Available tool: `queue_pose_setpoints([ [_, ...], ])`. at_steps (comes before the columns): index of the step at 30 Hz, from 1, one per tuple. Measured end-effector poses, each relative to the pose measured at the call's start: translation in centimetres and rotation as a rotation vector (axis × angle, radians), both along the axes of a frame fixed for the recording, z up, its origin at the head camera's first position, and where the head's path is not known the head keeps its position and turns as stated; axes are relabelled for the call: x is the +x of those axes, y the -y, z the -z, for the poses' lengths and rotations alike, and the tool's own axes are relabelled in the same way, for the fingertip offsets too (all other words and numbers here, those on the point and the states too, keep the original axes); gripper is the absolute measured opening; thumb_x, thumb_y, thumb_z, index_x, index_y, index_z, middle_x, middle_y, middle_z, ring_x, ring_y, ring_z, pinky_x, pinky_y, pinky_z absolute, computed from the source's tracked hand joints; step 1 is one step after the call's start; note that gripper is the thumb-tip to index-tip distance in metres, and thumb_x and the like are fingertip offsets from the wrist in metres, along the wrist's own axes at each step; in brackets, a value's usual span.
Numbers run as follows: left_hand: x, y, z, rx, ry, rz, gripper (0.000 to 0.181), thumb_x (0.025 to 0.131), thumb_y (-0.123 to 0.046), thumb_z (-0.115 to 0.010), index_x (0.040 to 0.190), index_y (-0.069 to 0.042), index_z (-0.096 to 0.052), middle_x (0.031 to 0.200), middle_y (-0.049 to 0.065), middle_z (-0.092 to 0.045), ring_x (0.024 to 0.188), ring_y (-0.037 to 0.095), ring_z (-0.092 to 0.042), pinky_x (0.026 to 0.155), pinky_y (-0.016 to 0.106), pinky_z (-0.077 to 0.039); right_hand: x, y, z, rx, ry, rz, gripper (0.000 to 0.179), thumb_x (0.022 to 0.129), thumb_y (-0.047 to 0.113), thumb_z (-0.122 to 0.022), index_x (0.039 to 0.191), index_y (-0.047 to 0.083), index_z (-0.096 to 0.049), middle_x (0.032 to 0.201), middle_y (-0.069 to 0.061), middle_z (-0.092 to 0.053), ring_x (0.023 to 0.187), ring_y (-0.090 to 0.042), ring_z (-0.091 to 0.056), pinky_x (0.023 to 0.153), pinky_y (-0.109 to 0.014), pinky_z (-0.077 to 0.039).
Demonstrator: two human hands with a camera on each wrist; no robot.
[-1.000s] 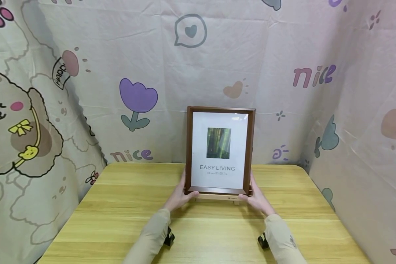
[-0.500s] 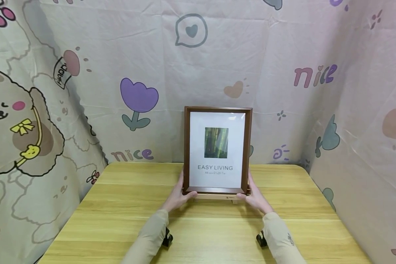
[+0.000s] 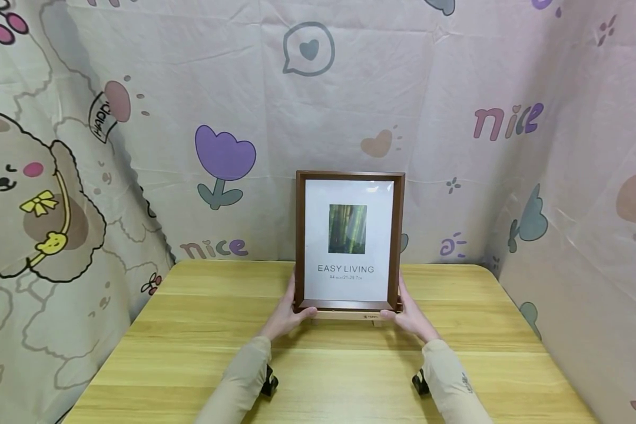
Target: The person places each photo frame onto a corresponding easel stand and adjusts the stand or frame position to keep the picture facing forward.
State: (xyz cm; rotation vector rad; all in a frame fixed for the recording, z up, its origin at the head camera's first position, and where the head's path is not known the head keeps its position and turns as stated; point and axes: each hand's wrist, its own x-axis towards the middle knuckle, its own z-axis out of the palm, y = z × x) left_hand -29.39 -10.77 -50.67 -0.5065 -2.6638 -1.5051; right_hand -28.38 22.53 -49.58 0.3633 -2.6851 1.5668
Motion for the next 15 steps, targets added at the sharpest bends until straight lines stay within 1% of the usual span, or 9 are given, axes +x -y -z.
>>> queue_pose_setpoints([
  [4, 0.06, 0.09, -0.01, -0.005, 0.008, -0.002, 0.115, 0.089, -0.032, -0.077, 0.163, -0.022, 0.010, 0.170, 0.017, -0.004, 0.150, 0.049, -0.026, 0.122, 0.064, -0.023, -0.02, -0.04, 0.05, 0.001, 0.001, -0.010, 0.118, 0.086, -0.004, -0.070, 0.161, 0.022, 0.018, 0.160, -0.037, -0.023, 0.126, -0.052, -0.055, 0.109, -0.058, -0.047],
  [7, 0.09, 0.14, 0.01, -0.011, 0.014, 0.000, 0.117, 0.089, -0.033, -0.077, 0.162, -0.022, 0.012, 0.170, 0.018, -0.004, 0.150, 0.050, -0.024, 0.122, 0.065, -0.023, -0.02, -0.07, 0.06, -0.002, -0.009, -0.013, 0.118, 0.086, -0.004, -0.070, 0.161, 0.022, 0.018, 0.159, -0.037, -0.023, 0.126, -0.052, -0.055, 0.109, -0.059, -0.047],
  [9, 0.09, 0.14, 0.04, -0.009, 0.010, 0.006, 0.117, 0.088, -0.033, -0.077, 0.162, -0.021, 0.013, 0.170, 0.019, -0.005, 0.149, 0.051, -0.025, 0.121, 0.066, -0.024, -0.01, -0.06, 0.06, -0.002, -0.018, -0.013, 0.118, 0.086, -0.004, -0.070, 0.161, 0.022, 0.018, 0.158, -0.037, -0.025, 0.125, -0.052, -0.056, 0.108, -0.059, -0.048],
  [12, 0.07, 0.11, 0.07, 0.000, -0.004, 0.013, 0.116, 0.089, -0.033, -0.077, 0.162, -0.020, 0.012, 0.169, 0.022, -0.009, 0.148, 0.052, -0.028, 0.120, 0.068, -0.025, -0.03, -0.08, 0.05, -0.005, -0.018, -0.002, 0.118, 0.086, -0.004, -0.070, 0.161, 0.023, 0.016, 0.155, -0.038, -0.033, 0.124, -0.051, -0.058, 0.107, -0.059, -0.048],
  [15, 0.06, 0.06, 0.00, 0.004, -0.002, 0.012, 0.115, 0.089, -0.033, -0.077, 0.162, -0.022, 0.012, 0.169, 0.021, -0.010, 0.148, 0.051, -0.029, 0.121, 0.066, -0.025, -0.03, -0.13, 0.06, 0.003, -0.012, 0.009, 0.117, 0.086, -0.002, -0.071, 0.161, 0.024, 0.015, 0.150, -0.039, -0.041, 0.122, -0.049, -0.059, 0.108, -0.058, -0.048],
])
